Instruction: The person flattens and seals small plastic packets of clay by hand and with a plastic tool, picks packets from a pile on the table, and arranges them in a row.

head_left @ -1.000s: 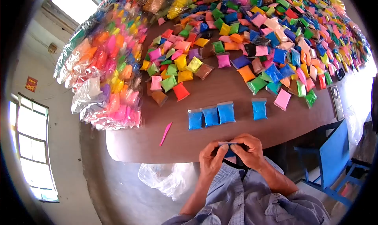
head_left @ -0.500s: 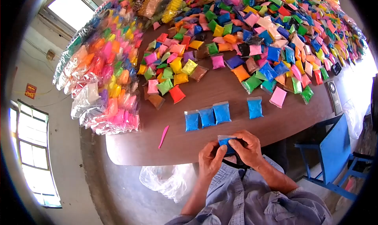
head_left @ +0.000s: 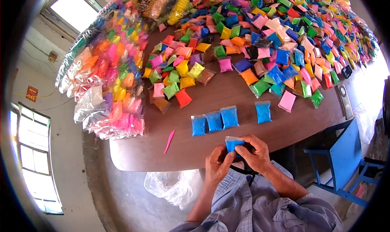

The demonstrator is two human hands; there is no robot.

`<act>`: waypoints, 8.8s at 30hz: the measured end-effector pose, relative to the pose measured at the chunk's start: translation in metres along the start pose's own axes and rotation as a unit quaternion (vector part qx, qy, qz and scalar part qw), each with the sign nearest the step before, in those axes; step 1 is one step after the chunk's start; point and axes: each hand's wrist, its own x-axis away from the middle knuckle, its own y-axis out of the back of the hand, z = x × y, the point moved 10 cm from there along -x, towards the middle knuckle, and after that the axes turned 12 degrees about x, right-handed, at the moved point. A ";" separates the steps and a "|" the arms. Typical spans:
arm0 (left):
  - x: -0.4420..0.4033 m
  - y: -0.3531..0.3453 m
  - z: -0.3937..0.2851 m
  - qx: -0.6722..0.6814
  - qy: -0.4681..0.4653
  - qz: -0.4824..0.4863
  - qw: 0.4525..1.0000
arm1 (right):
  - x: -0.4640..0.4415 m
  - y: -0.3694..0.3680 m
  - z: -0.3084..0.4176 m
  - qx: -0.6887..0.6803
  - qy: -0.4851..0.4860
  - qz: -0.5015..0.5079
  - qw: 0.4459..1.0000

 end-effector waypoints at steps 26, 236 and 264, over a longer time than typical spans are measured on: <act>-0.003 0.000 0.004 0.135 0.030 -0.016 0.990 | -0.001 0.001 -0.004 0.003 -0.018 0.025 1.000; -0.054 -0.025 -0.069 -0.570 -0.331 0.001 0.752 | 0.000 0.010 0.005 -0.009 0.024 0.000 1.000; -0.295 0.171 -0.149 -0.596 -0.297 -0.061 0.744 | 0.017 -0.194 0.058 0.109 0.318 0.574 0.747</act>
